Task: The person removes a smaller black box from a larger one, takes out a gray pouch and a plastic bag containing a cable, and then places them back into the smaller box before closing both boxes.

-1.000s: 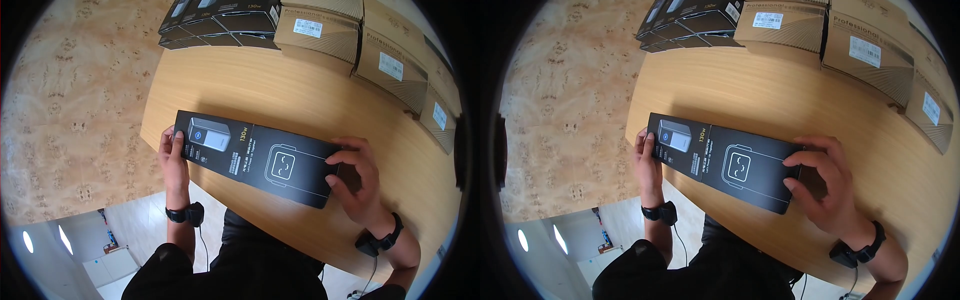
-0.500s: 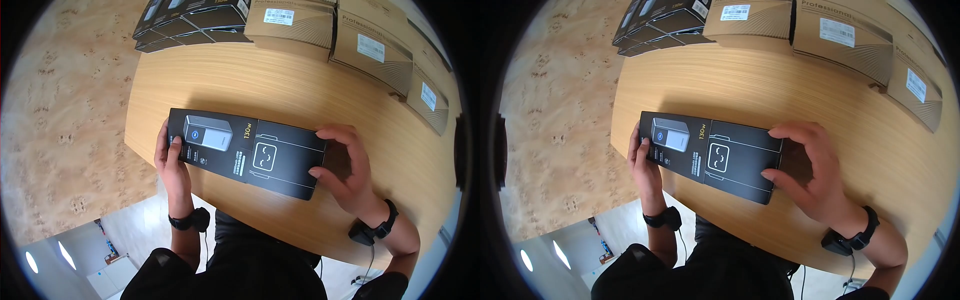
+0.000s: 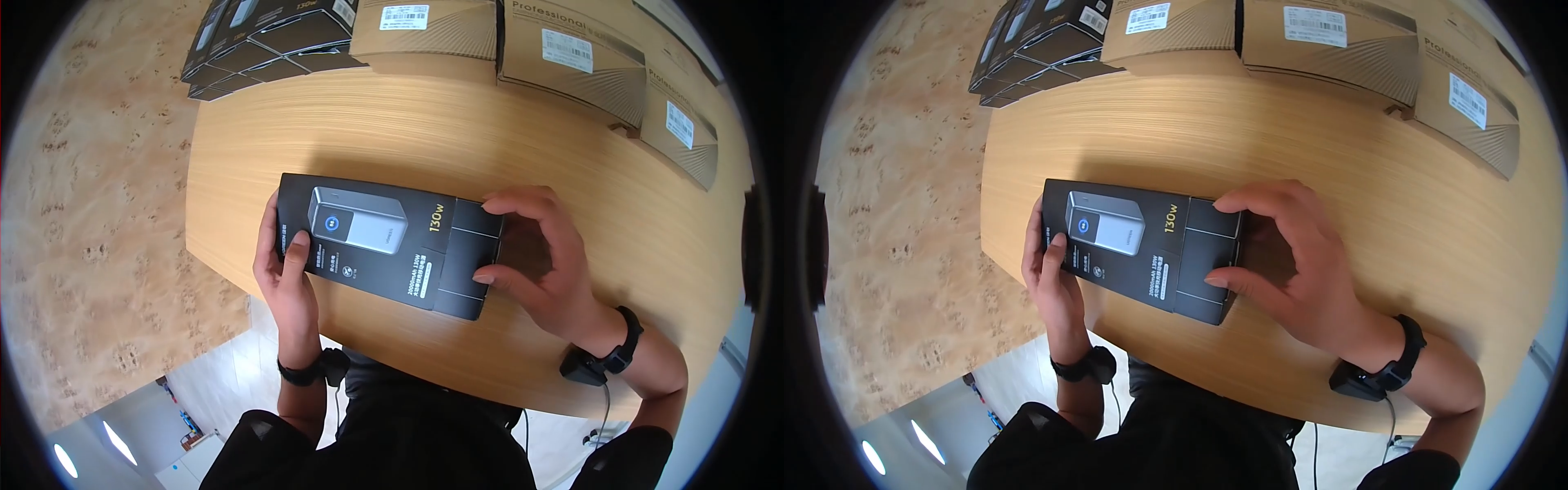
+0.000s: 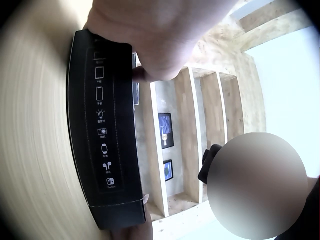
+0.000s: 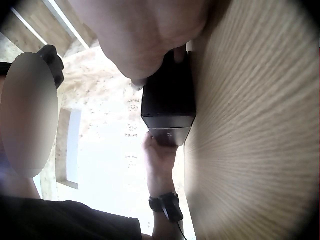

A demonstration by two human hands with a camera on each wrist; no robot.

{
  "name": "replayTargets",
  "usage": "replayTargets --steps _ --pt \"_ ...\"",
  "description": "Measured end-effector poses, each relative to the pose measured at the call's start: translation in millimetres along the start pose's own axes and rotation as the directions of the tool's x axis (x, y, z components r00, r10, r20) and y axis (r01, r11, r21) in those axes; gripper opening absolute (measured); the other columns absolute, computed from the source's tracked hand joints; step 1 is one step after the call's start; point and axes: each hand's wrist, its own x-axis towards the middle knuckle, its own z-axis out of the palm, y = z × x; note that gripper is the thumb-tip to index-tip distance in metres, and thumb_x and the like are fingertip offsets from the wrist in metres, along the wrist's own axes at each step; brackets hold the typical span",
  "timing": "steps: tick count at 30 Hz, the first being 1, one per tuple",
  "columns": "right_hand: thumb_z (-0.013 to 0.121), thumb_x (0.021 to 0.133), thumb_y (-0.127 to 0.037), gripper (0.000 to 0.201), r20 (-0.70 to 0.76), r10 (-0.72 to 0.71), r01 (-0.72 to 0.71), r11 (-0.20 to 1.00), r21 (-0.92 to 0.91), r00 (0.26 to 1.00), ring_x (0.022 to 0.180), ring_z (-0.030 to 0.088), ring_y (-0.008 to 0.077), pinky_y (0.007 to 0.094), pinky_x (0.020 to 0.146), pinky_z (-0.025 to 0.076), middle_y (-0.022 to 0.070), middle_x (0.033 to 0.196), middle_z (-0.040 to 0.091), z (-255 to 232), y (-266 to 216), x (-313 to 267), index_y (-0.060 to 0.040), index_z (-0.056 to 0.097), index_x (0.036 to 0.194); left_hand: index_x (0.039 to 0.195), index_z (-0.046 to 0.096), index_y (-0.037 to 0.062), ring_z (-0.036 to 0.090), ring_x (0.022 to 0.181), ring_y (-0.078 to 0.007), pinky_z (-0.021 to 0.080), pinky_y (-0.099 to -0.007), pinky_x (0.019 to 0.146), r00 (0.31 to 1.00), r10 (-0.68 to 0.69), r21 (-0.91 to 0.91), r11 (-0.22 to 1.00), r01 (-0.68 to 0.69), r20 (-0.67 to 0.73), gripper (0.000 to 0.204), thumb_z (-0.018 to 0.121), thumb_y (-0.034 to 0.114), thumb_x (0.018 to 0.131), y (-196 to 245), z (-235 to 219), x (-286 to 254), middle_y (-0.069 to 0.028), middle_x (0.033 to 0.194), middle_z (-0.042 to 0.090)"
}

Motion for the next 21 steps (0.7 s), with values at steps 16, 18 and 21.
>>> replayTargets --steps 16,18,21 --pt "0.094 0.078 -0.022 0.068 -0.071 -0.045 0.043 0.999 -0.031 0.996 0.109 0.063 0.0240 0.0343 0.088 0.056 0.0109 0.127 0.059 -4 4 -1 -0.0064 0.063 0.136 0.158 0.042 -0.0054 0.055 0.135 -0.0221 0.042 -0.0347 0.115 0.995 -0.003 -0.002 1.000 0.003 0.100 0.061 0.059 0.002 0.099 7 28 -19 -0.0153 0.150 0.056" --pt "0.095 0.076 -0.024 0.064 -0.123 -0.080 0.078 0.997 -0.026 0.989 0.103 0.064 0.0259 0.0345 0.082 0.058 0.0117 0.121 0.064 -1 5 1 -0.0061 0.066 0.130 0.158 0.042 -0.0052 0.055 0.134 -0.0221 0.043 -0.0348 0.115 0.996 -0.008 -0.007 1.000 0.009 0.094 0.061 0.059 0.001 0.099 8 29 -20 -0.0155 0.150 0.056" --pt "0.096 0.074 -0.024 0.064 -0.131 -0.058 0.059 0.998 0.002 0.990 0.101 0.065 0.0252 0.0343 0.082 0.058 0.0110 0.120 0.064 0 5 0 -0.0065 0.067 0.130 0.158 0.042 -0.0051 0.056 0.134 -0.0219 0.043 -0.0349 0.114 0.996 -0.016 -0.016 1.000 0.017 0.085 0.061 0.058 0.001 0.099 9 31 -21 -0.0155 0.150 0.056"
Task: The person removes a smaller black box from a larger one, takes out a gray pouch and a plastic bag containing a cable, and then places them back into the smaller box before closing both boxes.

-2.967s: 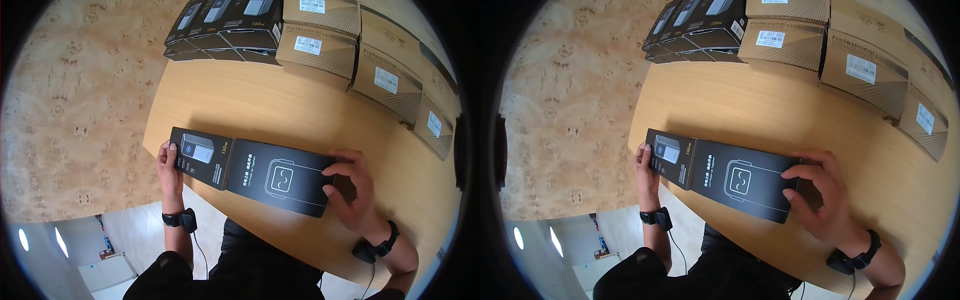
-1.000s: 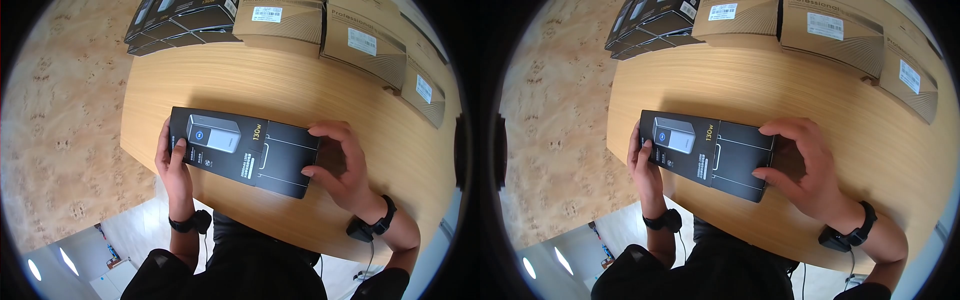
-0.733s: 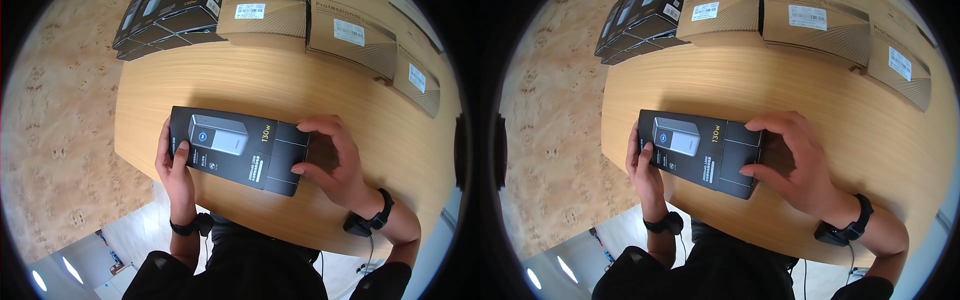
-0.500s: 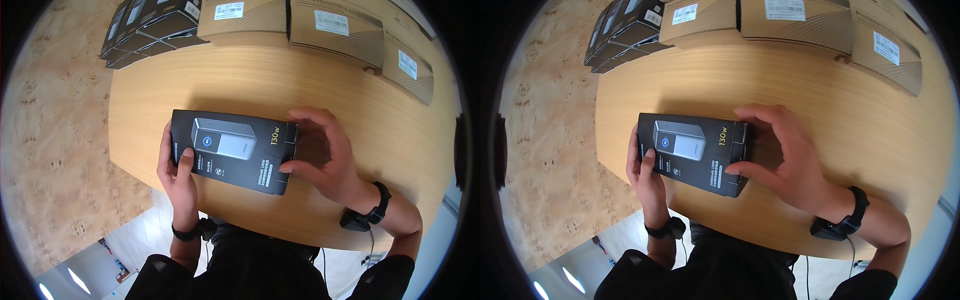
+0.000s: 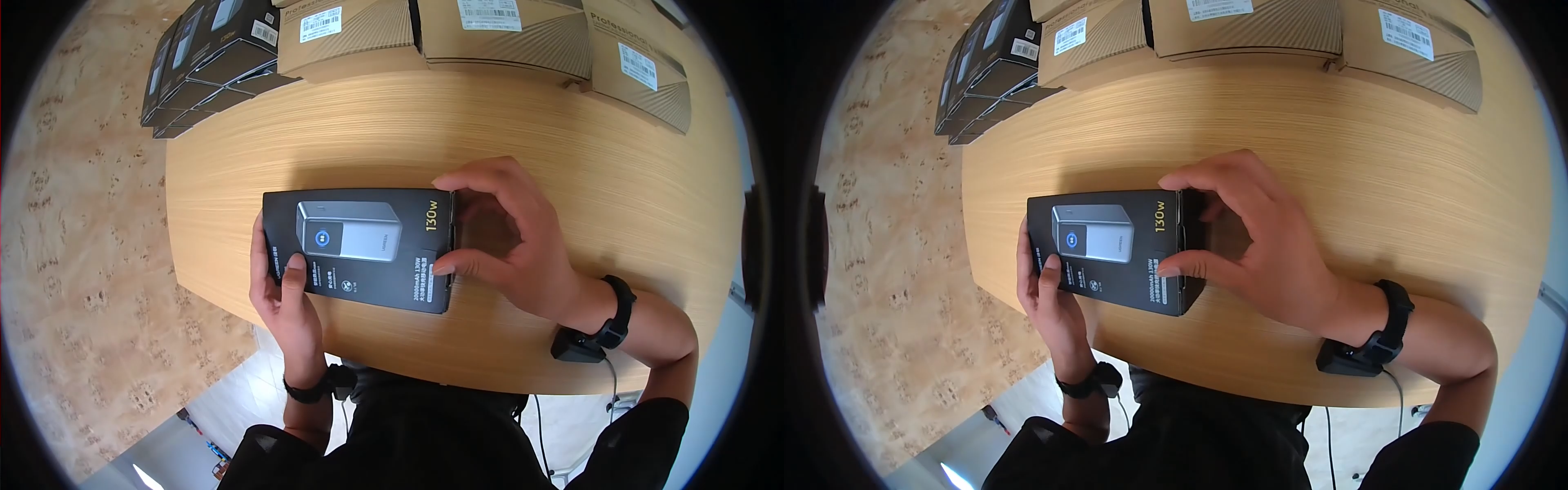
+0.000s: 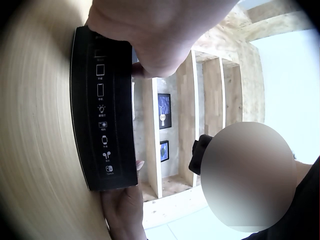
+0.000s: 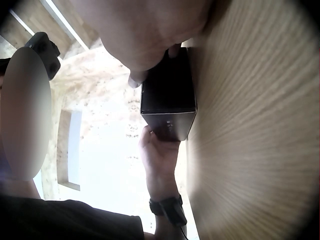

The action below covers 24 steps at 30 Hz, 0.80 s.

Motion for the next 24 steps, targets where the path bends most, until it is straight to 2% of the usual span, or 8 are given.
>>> replayTargets --steps 9,14,15,18,21,24 --pt "0.098 0.069 -0.022 0.065 -0.007 0.075 -0.073 0.988 0.133 0.997 0.101 0.067 0.0228 0.0328 0.084 0.061 0.0099 0.116 0.066 2 0 1 -0.0060 0.070 0.125 0.157 0.043 -0.0057 0.058 0.132 -0.0222 0.044 -0.0354 0.114 1.000 0.009 0.020 1.000 -0.009 0.001 0.060 0.059 0.003 0.100 2 0 2 -0.0161 0.147 0.059" --pt "0.096 0.073 -0.015 0.058 0.066 0.079 -0.086 0.989 0.120 0.995 0.102 0.068 0.0228 0.0337 0.087 0.062 0.0098 0.116 0.066 -2 -3 3 -0.0052 0.070 0.125 0.153 0.048 -0.0077 0.059 0.130 -0.0230 0.042 -0.0363 0.115 0.998 0.033 0.026 0.999 -0.032 -0.046 0.055 0.058 0.004 0.100 -7 -6 8 -0.0169 0.145 0.061" --pt "0.094 0.074 -0.013 0.057 0.093 0.077 -0.087 0.989 0.118 0.993 0.102 0.069 0.0230 0.0340 0.088 0.062 0.0099 0.116 0.066 -1 -5 3 -0.0050 0.070 0.125 0.150 0.052 -0.0085 0.061 0.128 -0.0227 0.044 -0.0356 0.113 0.997 0.064 0.035 0.997 -0.063 -0.033 0.051 0.056 0.003 0.101 -6 -8 15 -0.0168 0.141 0.064" --pt "0.090 0.078 -0.006 0.052 0.174 0.093 -0.119 0.983 0.140 0.980 0.101 0.072 0.0240 0.0342 0.088 0.063 0.0112 0.117 0.067 2 -3 0 -0.0047 0.070 0.126 0.144 0.057 -0.0107 0.066 0.118 -0.0195 0.050 -0.0314 0.105 0.997 0.043 -0.012 0.999 -0.044 -0.056 0.044 0.054 0.001 0.102 -13 -22 34 -0.0159 0.133 0.069" --pt "0.088 0.079 -0.002 0.050 0.209 0.100 -0.128 0.984 0.126 0.973 0.099 0.074 0.0245 0.0338 0.088 0.064 0.0124 0.117 0.068 3 -2 0 -0.0046 0.070 0.126 0.142 0.059 -0.0114 0.068 0.115 -0.0182 0.051 -0.0302 0.103 0.999 0.035 -0.056 0.998 -0.036 -0.024 0.042 0.055 0.001 0.102 -13 -21 39 -0.0160 0.130 0.071" --pt "0.087 0.079 -0.001 0.049 0.202 0.108 -0.137 0.981 0.135 0.973 0.098 0.074 0.0246 0.0332 0.086 0.064 0.0130 0.115 0.069 4 -1 -1 -0.0044 0.070 0.125 0.141 0.060 -0.0106 0.069 0.111 -0.0165 0.053 -0.0285 0.099 0.998 0.034 -0.042 0.998 -0.036 -0.058 0.039 0.056 0.004 0.105 -14 -19 38 -0.0152 0.126 0.072"
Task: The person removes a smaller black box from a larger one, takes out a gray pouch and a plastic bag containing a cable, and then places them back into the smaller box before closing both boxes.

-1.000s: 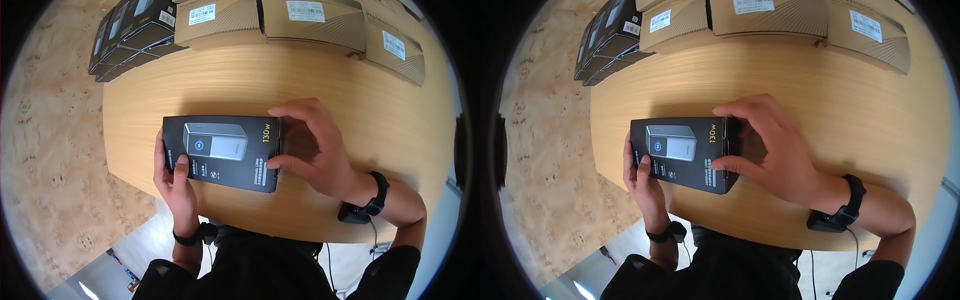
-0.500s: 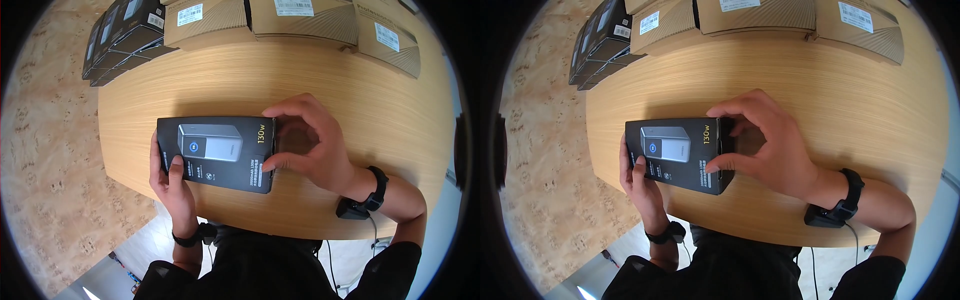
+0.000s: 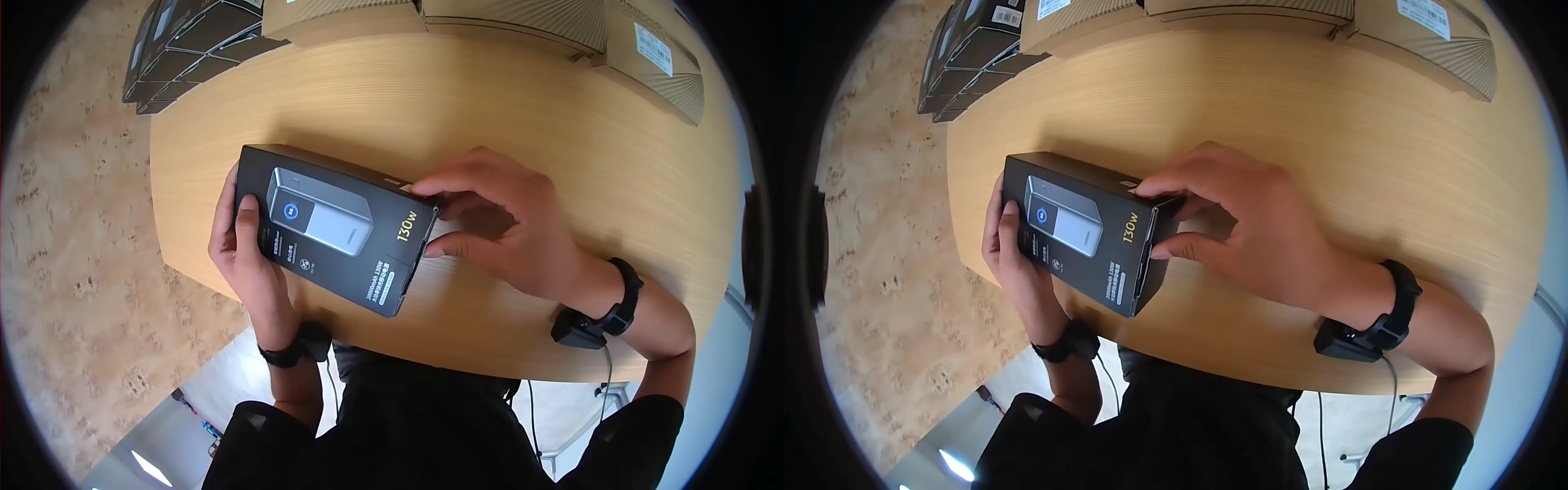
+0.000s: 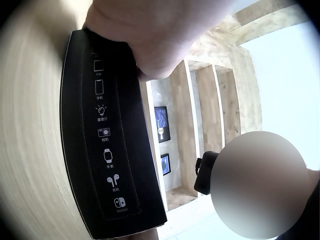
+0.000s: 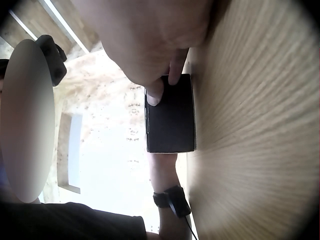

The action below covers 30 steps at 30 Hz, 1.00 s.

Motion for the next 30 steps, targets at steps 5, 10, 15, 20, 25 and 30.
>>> replayTargets --steps 5,10,15,20,25,30 --pt "0.087 0.079 0.001 0.048 0.004 0.014 -0.014 1.000 0.007 1.000 0.099 0.074 0.0243 0.0333 0.087 0.064 0.0124 0.115 0.070 -0.1 -1.7 1.3 -0.0036 0.071 0.124 0.140 0.062 -0.0090 0.070 0.103 -0.0140 0.056 -0.0258 0.092 0.999 0.001 -0.003 1.000 -0.001 -0.039 0.038 0.058 0.013 0.109 -1.9 4.8 0.3 -0.0136 0.121 0.074" --pt "0.085 0.078 0.009 0.052 0.030 0.017 -0.018 1.000 0.019 0.999 0.104 0.071 0.0214 0.0324 0.088 0.064 0.0119 0.120 0.067 -0.2 -0.8 1.0 -0.0033 0.071 0.127 0.140 0.063 -0.0079 0.071 0.102 -0.0133 0.056 -0.0253 0.090 0.999 -0.006 0.023 1.000 0.007 -0.049 0.038 0.061 0.013 0.109 -1.9 3.1 -0.1 -0.0133 0.120 0.075" --pt "0.084 0.078 0.010 0.052 0.037 0.004 -0.004 1.000 0.001 0.999 0.104 0.072 0.0214 0.0321 0.087 0.065 0.0122 0.120 0.067 -1.6 0.0 0.2 -0.0029 0.071 0.126 0.139 0.063 -0.0077 0.071 0.100 -0.0129 0.057 -0.0249 0.089 0.998 0.001 0.030 1.000 0.001 -0.067 0.038 0.062 0.013 0.108 -1.4 5.8 -2.2 -0.0133 0.119 0.075" --pt "0.085 0.078 0.009 0.052 0.039 0.024 -0.025 1.000 0.019 0.999 0.105 0.072 0.0217 0.0320 0.087 0.065 0.0121 0.120 0.067 -1.2 -0.5 0.4 -0.0033 0.071 0.126 0.139 0.063 -0.0076 0.071 0.099 -0.0125 0.057 -0.0246 0.087 0.997 -0.005 0.032 0.999 0.008 -0.082 0.038 0.062 0.014 0.108 -1.8 5.3 -2.7 -0.0131 0.119 0.075" --pt "0.085 0.077 0.009 0.052 0.038 0.012 -0.012 1.000 0.004 0.999 0.104 0.072 0.0215 0.0317 0.087 0.065 0.0115 0.119 0.067 -1.4 -0.2 0.6 -0.0040 0.071 0.126 0.140 0.063 -0.0076 0.071 0.097 -0.0121 0.057 -0.0244 0.086 0.997 0.000 0.036 0.999 0.003 -0.073 0.038 0.062 0.014 0.108 -0.1 6.5 -4.4 -0.0127 0.119 0.075" --pt "0.086 0.077 0.008 0.053 0.039 0.015 -0.014 1.000 -0.009 0.999 0.104 0.072 0.0210 0.0314 0.086 0.065 0.0108 0.119 0.068 -2.1 -0.7 -0.3 -0.0042 0.071 0.126 0.139 0.063 -0.0077 0.071 0.098 -0.0120 0.057 -0.0242 0.087 0.997 -0.008 0.046 0.999 0.012 -0.083 0.038 0.061 0.014 0.108 1.4 7.9 -5.6 -0.0126 0.119 0.075"
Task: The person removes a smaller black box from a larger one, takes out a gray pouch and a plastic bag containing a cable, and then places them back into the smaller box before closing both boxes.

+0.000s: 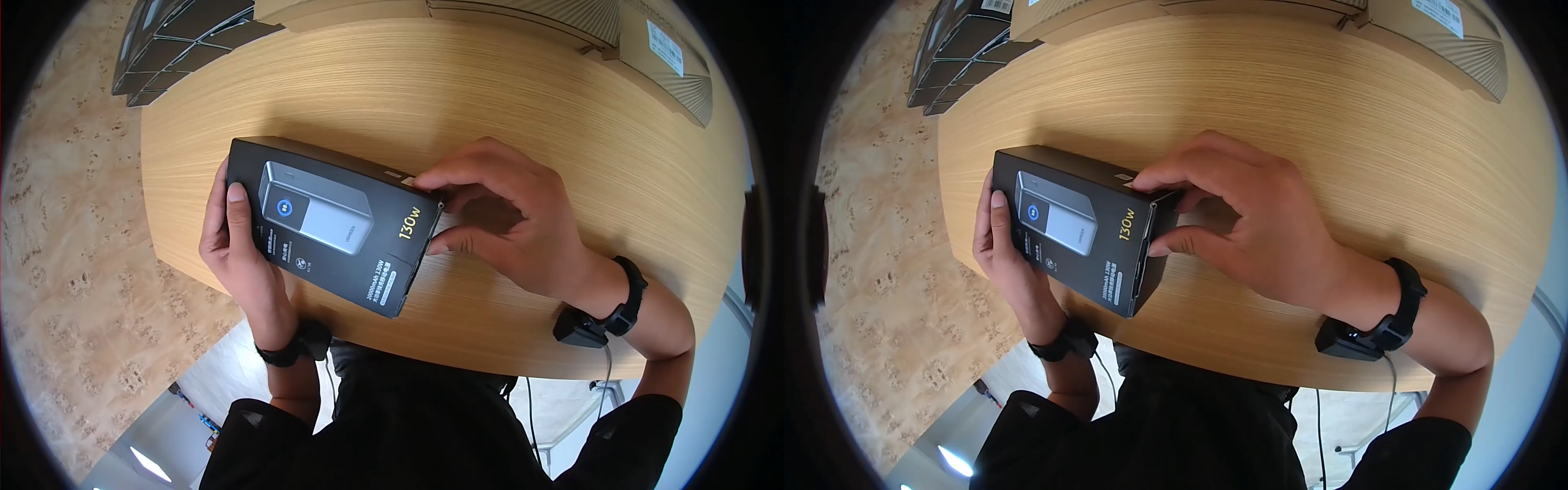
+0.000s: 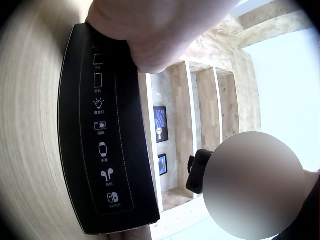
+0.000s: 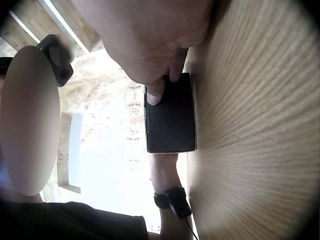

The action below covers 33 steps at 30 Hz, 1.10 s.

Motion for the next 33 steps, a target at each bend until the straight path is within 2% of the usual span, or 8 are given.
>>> replayTargets --steps 18,33 --pt "0.079 0.079 0.015 0.051 0.004 0.055 -0.055 0.997 0.049 0.999 0.104 0.071 0.0207 0.0302 0.087 0.064 0.0117 0.121 0.066 1.3 -1.3 0.5 -0.0019 0.071 0.126 0.140 0.063 -0.0085 0.070 0.103 -0.0131 0.055 -0.0257 0.092 1.000 0.014 0.024 1.000 -0.014 -0.004 0.038 0.060 0.013 0.109 0.4 0.3 -1.8 -0.0136 0.121 0.074" --pt "0.080 0.079 0.013 0.050 -0.001 0.023 -0.023 1.000 0.003 1.000 0.105 0.072 0.0203 0.0304 0.087 0.064 0.0110 0.120 0.067 0.9 -1.1 -0.1 -0.0028 0.071 0.126 0.140 0.063 -0.0074 0.070 0.101 -0.0121 0.055 -0.0248 0.090 1.000 0.013 0.035 0.999 -0.013 -0.009 0.038 0.061 0.014 0.109 -0.4 -0.5 -2.8 -0.0128 0.119 0.075"
